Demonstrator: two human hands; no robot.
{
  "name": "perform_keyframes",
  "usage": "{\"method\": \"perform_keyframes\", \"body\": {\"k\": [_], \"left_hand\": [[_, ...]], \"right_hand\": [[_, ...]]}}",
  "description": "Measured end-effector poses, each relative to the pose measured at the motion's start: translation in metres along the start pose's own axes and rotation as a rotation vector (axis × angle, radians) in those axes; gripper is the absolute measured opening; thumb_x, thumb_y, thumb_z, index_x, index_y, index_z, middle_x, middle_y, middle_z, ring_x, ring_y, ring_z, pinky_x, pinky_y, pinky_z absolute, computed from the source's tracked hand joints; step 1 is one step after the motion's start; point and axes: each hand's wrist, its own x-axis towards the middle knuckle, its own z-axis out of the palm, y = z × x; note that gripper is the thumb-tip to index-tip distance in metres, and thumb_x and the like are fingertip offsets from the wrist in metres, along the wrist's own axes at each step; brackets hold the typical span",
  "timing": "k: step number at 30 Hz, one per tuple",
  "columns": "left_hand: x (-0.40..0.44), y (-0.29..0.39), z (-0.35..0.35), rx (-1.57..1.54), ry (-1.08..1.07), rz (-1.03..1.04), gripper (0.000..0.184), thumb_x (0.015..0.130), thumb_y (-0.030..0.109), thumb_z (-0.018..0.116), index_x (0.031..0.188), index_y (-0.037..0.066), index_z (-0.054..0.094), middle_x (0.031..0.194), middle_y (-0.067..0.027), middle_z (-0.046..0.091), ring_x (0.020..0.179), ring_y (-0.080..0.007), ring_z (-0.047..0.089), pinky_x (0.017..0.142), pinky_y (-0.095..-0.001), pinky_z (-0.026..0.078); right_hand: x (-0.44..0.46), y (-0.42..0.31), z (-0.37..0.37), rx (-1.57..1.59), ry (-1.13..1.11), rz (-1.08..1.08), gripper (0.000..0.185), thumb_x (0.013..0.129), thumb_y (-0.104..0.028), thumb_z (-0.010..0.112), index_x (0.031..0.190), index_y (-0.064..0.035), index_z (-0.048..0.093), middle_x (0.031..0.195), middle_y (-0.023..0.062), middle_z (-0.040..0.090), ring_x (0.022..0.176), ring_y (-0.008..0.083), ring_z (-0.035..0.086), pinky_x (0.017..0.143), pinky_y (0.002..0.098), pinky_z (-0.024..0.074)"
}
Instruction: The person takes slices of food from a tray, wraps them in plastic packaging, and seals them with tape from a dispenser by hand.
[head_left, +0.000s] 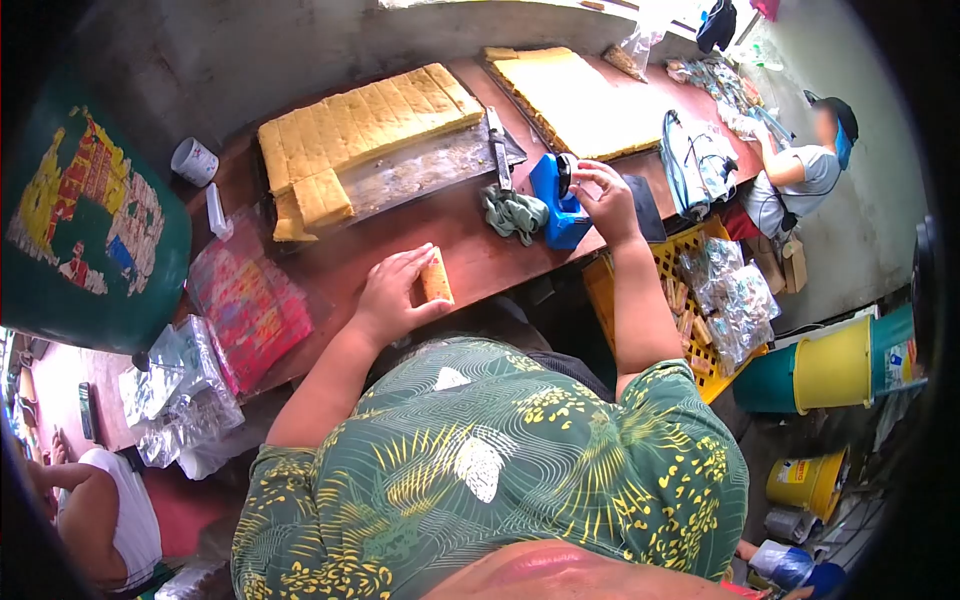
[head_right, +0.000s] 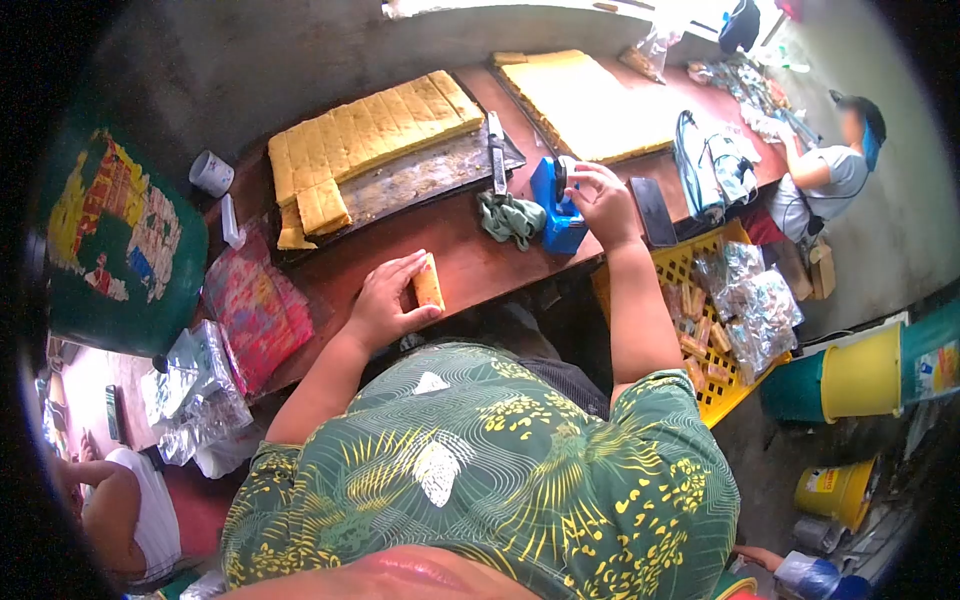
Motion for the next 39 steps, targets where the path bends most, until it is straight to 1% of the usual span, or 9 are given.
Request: {"method": "perform_keyframes", "body": {"k": [5,13,16,20,21,24,32,37,39], "left_hand": [[-0.001,-0.004,0.003,0.016,-0.002,0.017,0.088,0.082,0.061,0.076,0.146,0.005,0.055,0.15,-0.0135,0.056,0.14,-0.0308,0.05,0.118,-0.0451,0.035],[0.0,-0.002,0.0,0.003,0.005,0.016,0.087,0.082,0.06,0.076,0.146,0.005,0.055,0.15,-0.0131,0.056,0.14,-0.0309,0.05,0.118,-0.0452,0.035],[0.0,-0.001,0.0,0.012,0.007,0.012,0.087,0.082,0.059,0.077,0.146,0.005,0.055,0.15,-0.013,0.056,0.14,-0.0308,0.05,0.117,-0.0456,0.035],[0.001,0.001,-0.001,0.019,-0.007,0.011,0.086,0.082,0.059,0.077,0.145,0.005,0.056,0.151,-0.0129,0.056,0.139,-0.0307,0.05,0.117,-0.046,0.035],[0.001,0.0,0.0,0.018,-0.005,0.013,0.086,0.082,0.059,0.077,0.145,0.005,0.056,0.151,-0.0129,0.056,0.139,-0.0306,0.051,0.117,-0.046,0.035],[0.0,-0.003,0.002,0.016,-0.008,0.018,0.086,0.081,0.06,0.076,0.145,0.005,0.056,0.151,-0.013,0.055,0.139,-0.0306,0.051,0.117,-0.046,0.035],[-0.001,-0.003,0.0,-0.017,-0.006,0.003,0.088,0.081,0.061,0.075,0.146,0.005,0.055,0.152,-0.0136,0.055,0.14,-0.0307,0.05,0.118,-0.0458,0.034],[-0.002,-0.001,-0.001,-0.009,-0.013,-0.008,0.089,0.081,0.061,0.076,0.147,0.006,0.054,0.152,-0.0136,0.054,0.141,-0.0305,0.05,0.118,-0.0456,0.034],[0.0,0.0,-0.001,-0.014,-0.022,-0.007,0.089,0.08,0.061,0.076,0.147,0.006,0.054,0.152,-0.0135,0.054,0.141,-0.0303,0.05,0.118,-0.0454,0.033]], "right_hand": [[-0.003,-0.013,-0.004,0.005,0.053,-0.002,0.005,0.083,-0.005,0.081,0.086,-0.0053,0.076,0.112,0.0127,0.074,0.107,0.0268,0.07,0.094,0.0373,0.0542],[-0.043,-0.039,-0.021,0.095,0.003,0.003,0.008,0.084,0.0,0.077,0.088,-0.0069,0.075,0.104,0.0121,0.076,0.103,0.0265,0.071,0.088,0.037,0.0565],[-0.071,-0.052,-0.022,0.182,-0.016,0.091,0.009,0.085,0.001,0.077,0.088,-0.007,0.075,0.102,0.0115,0.075,0.103,0.0256,0.072,0.088,0.0376,0.0566],[-0.086,-0.045,-0.017,0.152,0.112,0.074,0.012,0.088,-0.005,0.077,0.099,-0.0063,0.072,0.101,0.0099,0.073,0.098,0.0247,0.071,0.086,0.0358,0.0553],[-0.089,-0.03,-0.014,0.2,0.12,0.224,0.015,0.092,-0.009,0.075,0.106,-0.0043,0.07,0.106,0.0093,0.073,0.097,0.0219,0.07,0.086,0.0333,0.0546],[-0.071,-0.018,-0.016,0.4,0.149,0.357,0.019,0.098,-0.01,0.07,0.116,-0.003,0.066,0.106,0.0048,0.071,0.096,0.0118,0.065,0.083,0.0272,0.0516],[-0.024,0.004,-0.019,0.26,-0.24,0.47,0.021,0.098,-0.012,0.07,0.115,-0.0011,0.072,0.106,0.0096,0.073,0.095,0.0151,0.069,0.087,0.0306,0.0555],[0.005,-0.007,-0.04,-0.206,-0.428,0.204,0.011,0.086,-0.016,0.08,0.094,-0.0076,0.079,0.101,0.011,0.067,0.102,0.0263,0.067,0.09,0.0382,0.0557],[0.017,-0.007,-0.043,-0.234,-0.551,0.214,0.014,0.085,-0.017,0.08,0.096,-0.0082,0.081,0.1,0.0117,0.07,0.098,0.0277,0.068,0.089,0.0399,0.0555]]}}
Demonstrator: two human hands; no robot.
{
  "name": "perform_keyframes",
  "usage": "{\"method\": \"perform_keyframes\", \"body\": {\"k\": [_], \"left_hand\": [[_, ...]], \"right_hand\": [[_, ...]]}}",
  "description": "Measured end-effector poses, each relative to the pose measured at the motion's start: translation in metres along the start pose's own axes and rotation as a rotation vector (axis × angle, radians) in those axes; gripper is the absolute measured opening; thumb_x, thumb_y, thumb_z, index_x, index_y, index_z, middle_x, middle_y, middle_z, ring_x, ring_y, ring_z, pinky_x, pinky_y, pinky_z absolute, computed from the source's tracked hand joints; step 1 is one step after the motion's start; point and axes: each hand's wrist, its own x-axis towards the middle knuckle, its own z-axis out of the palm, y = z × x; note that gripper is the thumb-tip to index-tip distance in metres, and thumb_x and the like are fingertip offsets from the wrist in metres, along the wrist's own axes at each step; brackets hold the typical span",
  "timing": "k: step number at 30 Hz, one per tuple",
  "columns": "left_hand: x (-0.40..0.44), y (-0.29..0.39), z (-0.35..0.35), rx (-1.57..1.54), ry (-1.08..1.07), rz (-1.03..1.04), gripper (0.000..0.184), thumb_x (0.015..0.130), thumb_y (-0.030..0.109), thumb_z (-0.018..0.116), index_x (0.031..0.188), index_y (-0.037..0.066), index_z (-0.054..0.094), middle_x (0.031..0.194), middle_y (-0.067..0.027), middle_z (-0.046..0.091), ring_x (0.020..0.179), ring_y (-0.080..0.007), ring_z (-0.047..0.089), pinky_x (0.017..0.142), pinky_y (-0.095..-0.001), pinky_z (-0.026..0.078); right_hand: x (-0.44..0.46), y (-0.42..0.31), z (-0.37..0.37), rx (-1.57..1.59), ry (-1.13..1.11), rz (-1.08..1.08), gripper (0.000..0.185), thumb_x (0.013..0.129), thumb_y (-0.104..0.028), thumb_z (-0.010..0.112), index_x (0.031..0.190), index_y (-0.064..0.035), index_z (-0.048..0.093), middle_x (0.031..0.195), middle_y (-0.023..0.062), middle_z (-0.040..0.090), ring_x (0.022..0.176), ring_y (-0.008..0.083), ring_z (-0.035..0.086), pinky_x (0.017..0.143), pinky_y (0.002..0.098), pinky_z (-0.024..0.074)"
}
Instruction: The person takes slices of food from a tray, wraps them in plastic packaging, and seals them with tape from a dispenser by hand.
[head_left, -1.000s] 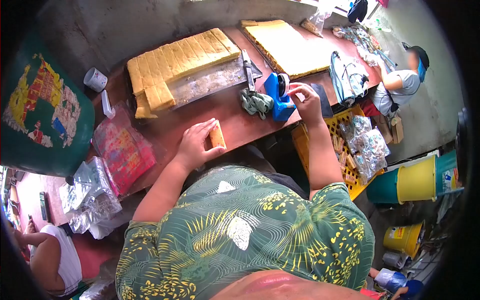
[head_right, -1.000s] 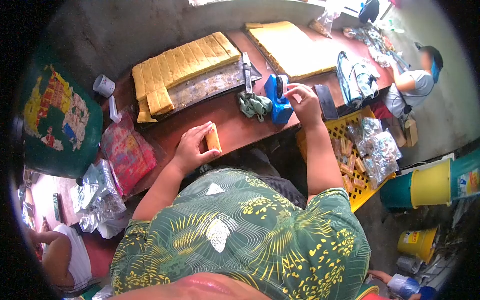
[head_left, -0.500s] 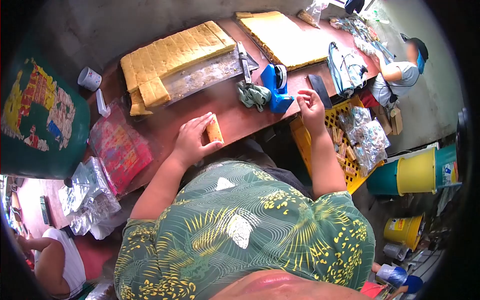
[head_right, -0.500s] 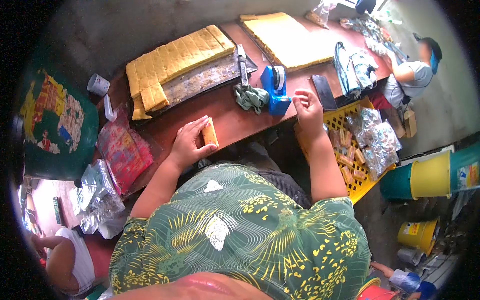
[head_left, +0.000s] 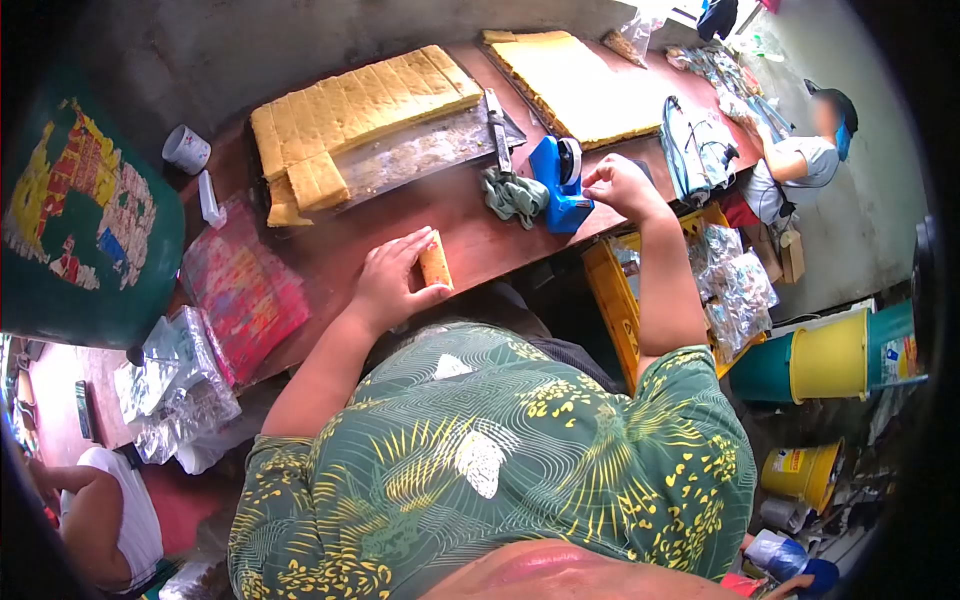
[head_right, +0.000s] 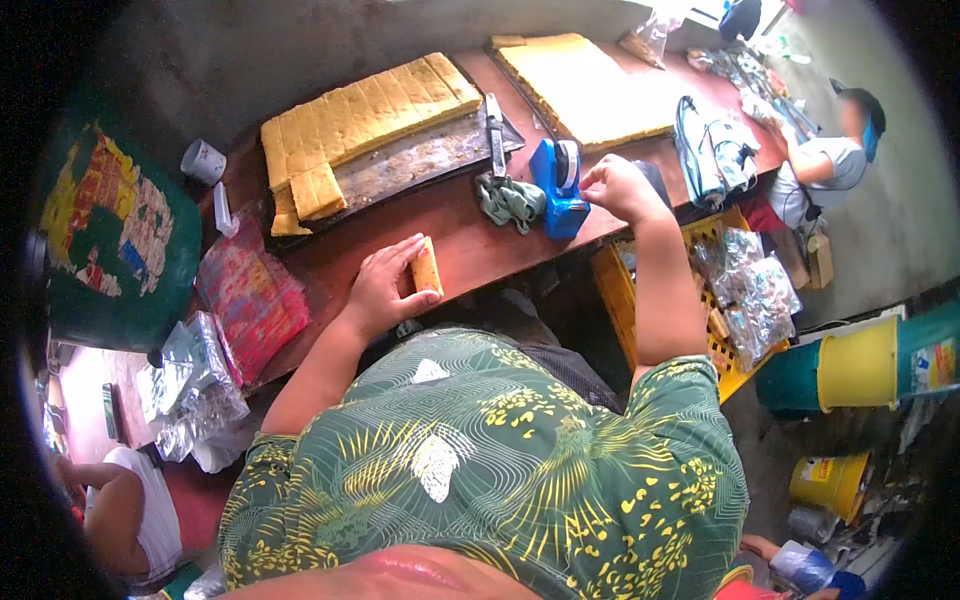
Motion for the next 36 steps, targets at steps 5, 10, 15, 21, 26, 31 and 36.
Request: {"method": "perform_keyframes", "body": {"k": [5,10,15,21,26,31,36], "left_hand": [[0.0,-0.004,0.001,-0.007,-0.003,0.006,0.088,0.08,0.06,0.076,0.147,0.007,0.054,0.153,-0.0126,0.054,0.141,-0.0294,0.049,0.118,-0.0451,0.033],[-0.001,-0.003,0.0,-0.022,0.003,-0.001,0.089,0.08,0.06,0.077,0.147,0.007,0.054,0.153,-0.0121,0.053,0.142,-0.0297,0.048,0.119,-0.0454,0.033],[-0.002,-0.005,0.001,-0.012,0.007,0.01,0.09,0.08,0.06,0.077,0.148,0.006,0.053,0.153,-0.0128,0.053,0.142,-0.0305,0.048,0.119,-0.0456,0.032],[0.0,-0.004,0.001,-0.02,-0.003,0.005,0.09,0.08,0.061,0.077,0.147,0.006,0.054,0.152,-0.0135,0.054,0.141,-0.0307,0.049,0.118,-0.0457,0.032],[0.001,-0.003,0.0,-0.012,0.002,0.004,0.089,0.081,0.061,0.077,0.147,0.005,0.055,0.152,-0.0132,0.055,0.14,-0.0301,0.05,0.118,-0.0455,0.033],[0.001,-0.001,-0.001,-0.012,-0.007,0.008,0.088,0.082,0.06,0.076,0.146,0.005,0.054,0.153,-0.0132,0.054,0.14,-0.0304,0.049,0.119,-0.0454,0.033],[0.0,-0.001,-0.001,-0.008,-0.01,0.008,0.087,0.082,0.059,0.076,0.147,0.005,0.054,0.153,-0.0135,0.053,0.141,-0.0306,0.049,0.119,-0.0452,0.032]], "right_hand": [[0.03,0.013,-0.004,-0.036,-0.326,0.035,0.025,0.083,-0.016,0.08,0.107,-0.0078,0.081,0.093,0.0128,0.079,0.089,0.0229,0.074,0.086,0.0378,0.0569],[0.036,0.016,0.008,0.088,-0.337,0.088,0.014,0.085,-0.011,0.078,0.098,-0.0053,0.08,0.094,0.0134,0.078,0.092,0.0226,0.074,0.087,0.0364,0.0569],[0.018,0.009,0.004,0.087,-0.066,-0.125,0.011,0.09,-0.013,0.075,0.095,-0.0033,0.076,0.094,0.0152,0.071,0.09,0.029,0.069,0.082,0.0394,0.055],[-0.037,-0.026,-0.023,0.072,0.109,-0.155,0.006,0.092,-0.008,0.071,0.094,-0.0021,0.071,0.096,0.0123,0.064,0.091,0.0292,0.066,0.081,0.0378,0.0542],[-0.077,-0.032,0.009,0.195,0.017,-0.086,0.004,0.089,-0.002,0.07,0.092,-0.0024,0.068,0.096,0.0124,0.063,0.088,0.0259,0.064,0.081,0.0361,0.054],[-0.08,0.002,0.068,0.83,0.022,0.107,0.004,0.096,-0.004,0.07,0.098,-0.0033,0.067,0.098,0.0026,0.066,0.092,0.011,0.062,0.085,0.0263,0.0519],[-0.084,-0.018,0.08,1.278,0.177,0.158,0.006,0.098,-0.009,0.07,0.098,-0.0046,0.066,0.096,0.0032,0.068,0.091,0.0114,0.064,0.086,0.0261,0.0525]]}}
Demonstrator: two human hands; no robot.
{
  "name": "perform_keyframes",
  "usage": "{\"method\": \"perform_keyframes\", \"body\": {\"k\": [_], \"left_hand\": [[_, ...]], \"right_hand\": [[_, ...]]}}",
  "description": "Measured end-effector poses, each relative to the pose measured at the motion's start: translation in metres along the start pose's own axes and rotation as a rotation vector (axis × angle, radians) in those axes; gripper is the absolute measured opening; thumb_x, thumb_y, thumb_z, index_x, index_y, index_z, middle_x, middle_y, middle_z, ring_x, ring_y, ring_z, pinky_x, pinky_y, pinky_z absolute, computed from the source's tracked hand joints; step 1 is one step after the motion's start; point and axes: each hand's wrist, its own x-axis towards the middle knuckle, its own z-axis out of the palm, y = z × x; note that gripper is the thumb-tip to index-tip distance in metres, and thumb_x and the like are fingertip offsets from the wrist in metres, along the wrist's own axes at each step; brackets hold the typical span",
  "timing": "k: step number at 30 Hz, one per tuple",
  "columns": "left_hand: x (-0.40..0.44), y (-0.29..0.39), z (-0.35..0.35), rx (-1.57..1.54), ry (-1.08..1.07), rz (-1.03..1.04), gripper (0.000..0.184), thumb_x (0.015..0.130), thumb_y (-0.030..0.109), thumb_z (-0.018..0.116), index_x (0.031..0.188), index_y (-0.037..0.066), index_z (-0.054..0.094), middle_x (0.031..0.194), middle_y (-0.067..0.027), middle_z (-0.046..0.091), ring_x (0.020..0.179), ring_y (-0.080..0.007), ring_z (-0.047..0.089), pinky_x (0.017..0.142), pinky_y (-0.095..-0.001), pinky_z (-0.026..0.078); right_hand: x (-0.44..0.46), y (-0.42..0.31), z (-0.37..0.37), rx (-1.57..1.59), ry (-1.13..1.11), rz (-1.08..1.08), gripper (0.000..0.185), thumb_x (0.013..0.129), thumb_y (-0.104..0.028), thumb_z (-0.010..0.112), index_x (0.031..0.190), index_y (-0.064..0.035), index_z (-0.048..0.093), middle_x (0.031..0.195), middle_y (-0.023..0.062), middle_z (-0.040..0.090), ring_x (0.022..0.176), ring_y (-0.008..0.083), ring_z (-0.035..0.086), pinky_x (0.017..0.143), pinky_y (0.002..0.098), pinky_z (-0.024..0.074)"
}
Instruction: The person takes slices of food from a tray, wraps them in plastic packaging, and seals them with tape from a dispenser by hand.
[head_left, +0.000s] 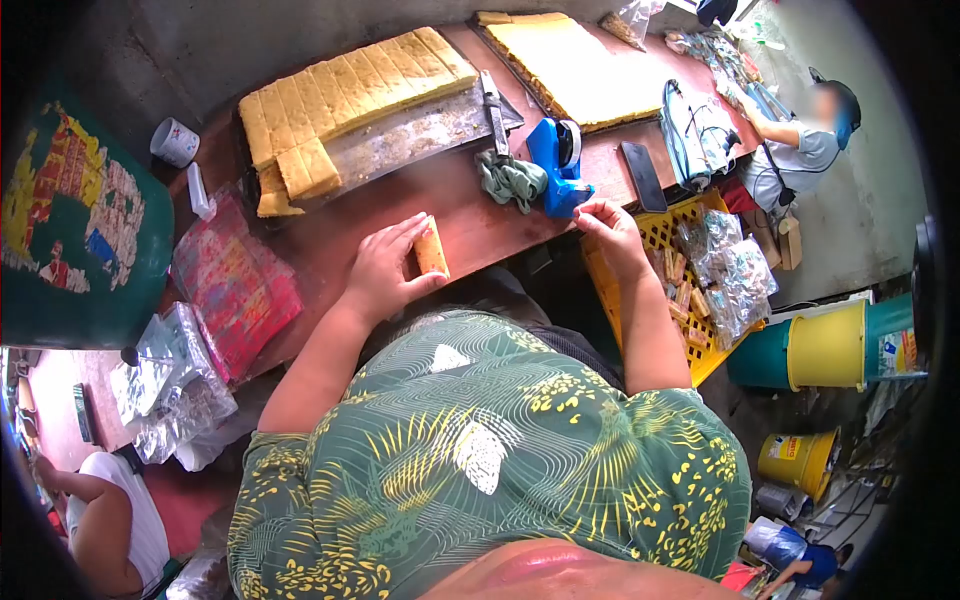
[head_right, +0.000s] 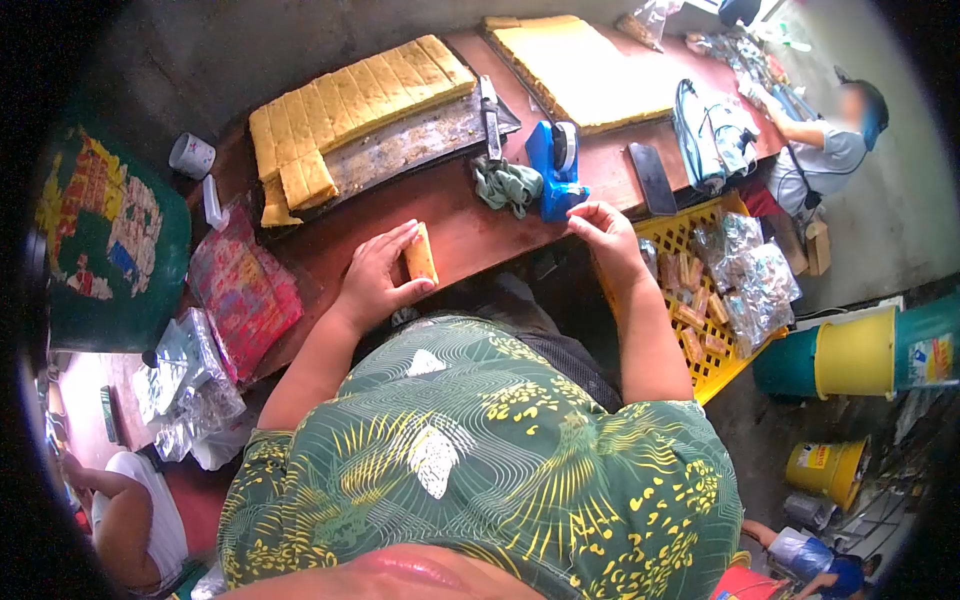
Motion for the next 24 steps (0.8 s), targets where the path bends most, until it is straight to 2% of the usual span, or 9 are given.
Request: {"method": "perform_keyframes", "body": {"k": [2,5,6,9,15,18,21,24], "left_hand": [[0.0,0.001,-0.001,-0.008,0.001,-0.002,0.087,0.082,0.059,0.076,0.146,0.005,0.054,0.153,-0.0135,0.053,0.141,-0.0306,0.049,0.119,-0.0451,0.032],[-0.001,-0.002,0.001,-0.004,0.008,0.007,0.087,0.082,0.059,0.075,0.146,0.005,0.054,0.153,-0.0137,0.053,0.141,-0.0306,0.049,0.119,-0.0452,0.032],[-0.001,-0.002,0.002,-0.004,0.007,0.008,0.087,0.082,0.059,0.075,0.146,0.005,0.054,0.153,-0.0137,0.053,0.141,-0.0306,0.049,0.119,-0.0452,0.033],[-0.001,-0.002,0.001,-0.005,0.007,0.007,0.087,0.082,0.06,0.075,0.146,0.005,0.054,0.153,-0.0136,0.053,0.141,-0.0306,0.049,0.119,-0.0452,0.033],[-0.002,-0.002,0.002,-0.012,0.022,0.011,0.087,0.083,0.061,0.075,0.146,0.005,0.055,0.153,-0.0134,0.053,0.141,-0.0304,0.049,0.118,-0.0452,0.033],[-0.002,-0.002,0.003,0.001,0.028,0.014,0.086,0.083,0.061,0.074,0.146,0.005,0.055,0.153,-0.0134,0.054,0.141,-0.0303,0.049,0.118,-0.0452,0.033],[-0.002,-0.003,0.004,0.015,0.029,0.012,0.087,0.083,0.062,0.074,0.146,0.005,0.055,0.152,-0.0133,0.054,0.141,-0.0303,0.049,0.118,-0.0451,0.033],[-0.002,-0.001,0.003,0.011,0.034,0.003,0.086,0.084,0.062,0.074,0.146,0.005,0.055,0.152,-0.0132,0.055,0.141,-0.0302,0.049,0.118,-0.0451,0.033]], "right_hand": [[-0.001,0.005,0.002,0.236,0.025,0.029,0.012,0.099,-0.015,0.071,0.098,-0.0049,0.065,0.093,0.0029,0.067,0.088,0.0121,0.065,0.084,0.0267,0.0528],[0.01,0.027,-0.007,0.29,0.131,0.049,0.019,0.101,-0.024,0.07,0.099,-0.0062,0.064,0.089,0.002,0.067,0.08,0.0123,0.064,0.081,0.0268,0.053],[0.013,0.029,-0.004,0.247,0.164,0.05,0.021,0.1,-0.025,0.073,0.099,-0.0068,0.063,0.087,0.0014,0.066,0.076,0.0107,0.062,0.077,0.0267,0.0535],[0.017,0.03,-0.001,0.145,0.227,0.051,0.021,0.098,-0.024,0.075,0.099,-0.0072,0.063,0.088,0.0011,0.066,0.075,0.0093,0.062,0.074,0.0259,0.054],[0.015,0.018,-0.002,-0.027,0.204,0.172,0.023,0.098,-0.025,0.075,0.097,-0.0062,0.063,0.086,-0.0006,0.064,0.076,0.0078,0.062,0.073,0.0253,0.0539],[0.02,0.013,-0.003,-0.222,0.173,0.158,0.021,0.101,-0.025,0.071,0.096,-0.0071,0.063,0.083,-0.0021,0.063,0.074,0.0064,0.058,0.069,0.0239,0.0502],[0.029,0.013,-0.011,-0.25,0.058,0.141,0.019,0.103,-0.024,0.067,0.094,-0.0081,0.063,0.079,-0.0037,0.061,0.07,0.0057,0.053,0.065,0.0232,0.0446],[0.026,0.002,-0.005,-0.189,0.08,0.103,0.018,0.104,-0.022,0.065,0.092,-0.0091,0.063,0.078,-0.0053,0.059,0.067,0.0059,0.048,0.062,0.023,0.04]]}}
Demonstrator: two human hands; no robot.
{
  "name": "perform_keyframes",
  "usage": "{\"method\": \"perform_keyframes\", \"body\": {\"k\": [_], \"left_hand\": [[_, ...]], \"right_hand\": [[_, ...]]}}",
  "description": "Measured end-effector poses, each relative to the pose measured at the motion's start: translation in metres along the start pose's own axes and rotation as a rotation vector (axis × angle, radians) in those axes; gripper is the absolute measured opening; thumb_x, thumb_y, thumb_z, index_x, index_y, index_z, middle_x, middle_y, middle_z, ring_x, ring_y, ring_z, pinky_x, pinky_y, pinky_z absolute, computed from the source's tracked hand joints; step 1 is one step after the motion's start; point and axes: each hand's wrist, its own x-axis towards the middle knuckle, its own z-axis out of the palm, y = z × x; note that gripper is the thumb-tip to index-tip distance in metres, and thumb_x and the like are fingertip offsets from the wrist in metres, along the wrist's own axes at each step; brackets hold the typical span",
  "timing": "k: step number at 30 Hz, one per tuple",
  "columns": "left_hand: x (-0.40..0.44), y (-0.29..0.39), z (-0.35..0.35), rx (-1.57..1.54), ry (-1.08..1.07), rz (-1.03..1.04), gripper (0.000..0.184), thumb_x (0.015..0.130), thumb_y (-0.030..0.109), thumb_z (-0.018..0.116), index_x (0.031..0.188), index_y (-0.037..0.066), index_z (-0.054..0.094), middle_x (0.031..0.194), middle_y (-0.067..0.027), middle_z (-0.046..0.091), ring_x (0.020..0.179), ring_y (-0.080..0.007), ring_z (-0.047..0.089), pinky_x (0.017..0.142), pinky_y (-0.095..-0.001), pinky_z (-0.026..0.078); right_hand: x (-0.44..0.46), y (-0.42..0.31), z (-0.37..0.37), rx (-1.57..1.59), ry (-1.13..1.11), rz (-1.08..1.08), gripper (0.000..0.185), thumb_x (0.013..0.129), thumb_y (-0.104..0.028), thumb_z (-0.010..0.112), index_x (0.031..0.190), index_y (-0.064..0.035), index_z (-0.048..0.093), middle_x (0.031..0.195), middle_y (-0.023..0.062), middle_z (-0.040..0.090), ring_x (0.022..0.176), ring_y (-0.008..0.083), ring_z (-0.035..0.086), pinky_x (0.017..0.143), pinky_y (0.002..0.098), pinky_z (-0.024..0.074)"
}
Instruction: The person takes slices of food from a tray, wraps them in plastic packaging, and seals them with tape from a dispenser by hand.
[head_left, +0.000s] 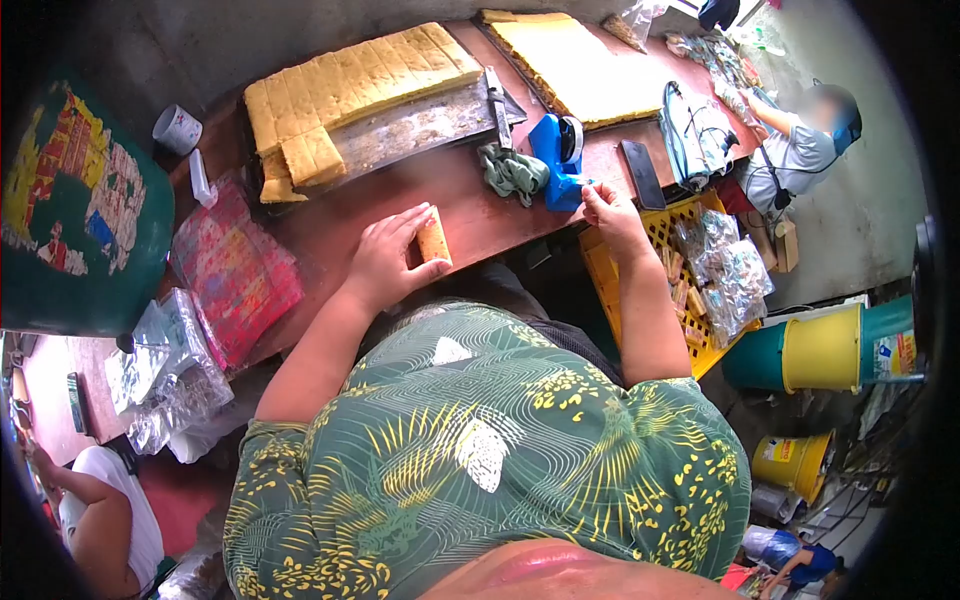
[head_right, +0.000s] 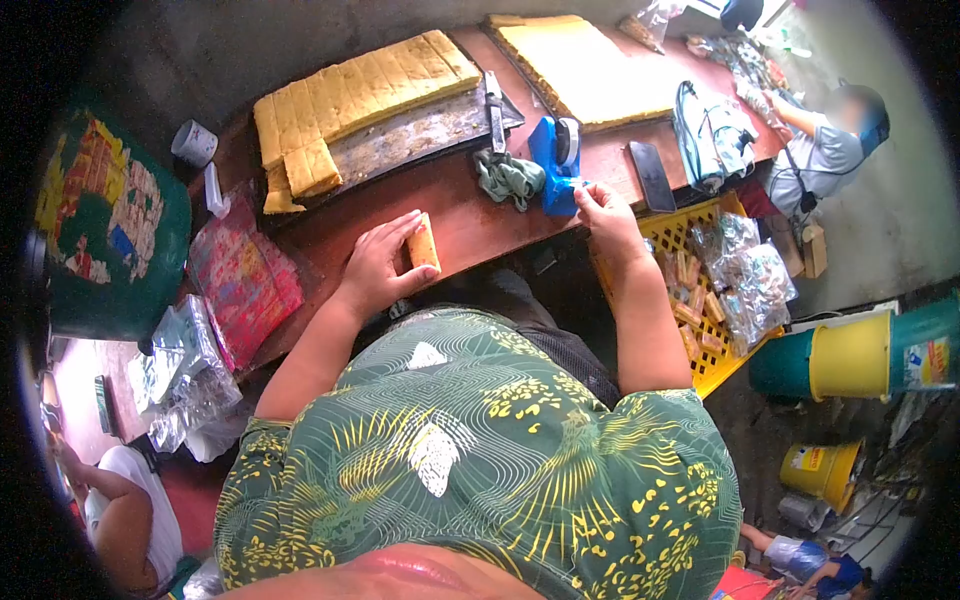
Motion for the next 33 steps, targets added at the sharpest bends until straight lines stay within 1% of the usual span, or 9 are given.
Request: {"method": "perform_keyframes", "body": {"k": [3,9,12,15,19,21,26,29,33], "left_hand": [[-0.001,0.0,0.0,-0.003,0.005,0.001,0.086,0.084,0.061,0.074,0.146,0.005,0.055,0.151,-0.013,0.055,0.141,-0.0302,0.049,0.118,-0.045,0.033],[-0.002,-0.004,0.003,-0.006,0.015,0.014,0.079,0.087,0.056,0.074,0.144,0.005,0.057,0.152,-0.0126,0.055,0.14,-0.0297,0.05,0.118,-0.0448,0.034],[-0.001,-0.007,0.006,-0.012,0.036,0.019,0.073,0.088,0.052,0.073,0.142,0.005,0.059,0.151,-0.0118,0.056,0.14,-0.0293,0.051,0.118,-0.0444,0.034],[-0.003,-0.008,0.007,-0.032,0.041,0.001,0.068,0.089,0.049,0.074,0.14,0.006,0.061,0.15,-0.0106,0.057,0.139,-0.0289,0.051,0.118,-0.0441,0.035],[-0.001,-0.005,0.003,-0.039,0.026,-0.015,0.063,0.09,0.042,0.074,0.14,0.006,0.061,0.15,-0.0094,0.058,0.139,-0.0284,0.052,0.118,-0.0437,0.035],[-0.001,-0.008,0.005,-0.04,0.031,-0.016,0.061,0.09,0.039,0.074,0.14,0.006,0.061,0.15,-0.0095,0.058,0.138,-0.0282,0.052,0.118,-0.0432,0.036],[0.001,-0.024,0.015,-0.127,0.073,0.018,0.051,0.088,0.017,0.066,0.137,0.004,0.063,0.145,-0.0123,0.061,0.133,-0.0305,0.057,0.114,-0.0429,0.042],[0.0,-0.022,0.013,-0.13,0.094,0.027,0.053,0.081,0.003,0.059,0.135,0.002,0.064,0.143,-0.0155,0.062,0.132,-0.0331,0.058,0.113,-0.0428,0.045],[0.001,-0.013,0.008,-0.06,0.083,0.026,0.053,0.08,0.004,0.061,0.133,0.003,0.064,0.142,-0.0142,0.063,0.131,-0.0321,0.058,0.114,-0.0431,0.044]], "right_hand": [[0.008,0.01,-0.006,-0.1,-0.069,-0.033,0.02,0.103,-0.021,0.067,0.09,-0.006,0.065,0.075,-0.0015,0.061,0.066,0.0077,0.05,0.062,0.0264,0.0433],[-0.003,0.016,0.0,-1.057,0.372,-0.408,0.019,0.097,-0.016,0.069,0.088,0.0002,0.069,0.073,0.0078,0.066,0.068,0.0157,0.061,0.067,0.034,0.0509],[-0.013,0.01,-0.001,-0.91,0.257,-0.241,0.017,0.095,-0.017,0.072,0.089,-0.0013,0.072,0.073,0.0081,0.068,0.07,0.0225,0.066,0.071,0.0372,0.0532],[-0.029,-0.01,0.045,-0.631,-0.054,-0.154,0.015,0.093,-0.019,0.076,0.093,-0.004,0.076,0.084,0.0099,0.069,0.082,0.0268,0.069,0.079,0.0403,0.0552],[-0.05,-0.029,0.13,-0.559,-0.505,-0.543,0.015,0.086,-0.019,0.084,0.095,-0.008,0.079,0.107,0.0084,0.064,0.101,0.0212,0.065,0.087,0.0345,0.0555],[-0.048,-0.019,0.16,-0.459,-0.609,-0.608,0.017,0.082,-0.018,0.087,0.095,-0.0087,0.079,0.106,0.0087,0.064,0.101,0.0208,0.064,0.087,0.0335,0.0552],[-0.02,0.012,0.18,-0.374,-0.491,-0.361,0.036,0.08,-0.013,0.089,0.105,-0.0049,0.064,0.104,0.0094,0.061,0.085,0.0164,0.063,0.069,0.0309,0.0546],[-0.002,0.005,0.183,-0.409,-0.438,-0.154,0.041,0.083,-0.006,0.086,0.112,-0.0064,0.057,0.107,0.0057,0.059,0.082,0.0118,0.065,0.068,0.0263,0.053],[-0.009,0.01,0.181,-0.327,-0.418,-0.436,0.043,0.079,-0.012,0.088,0.11,-0.0049,0.059,0.113,0.0128,0.061,0.088,0.0224,0.067,0.075,0.0361,0.0578]]}}
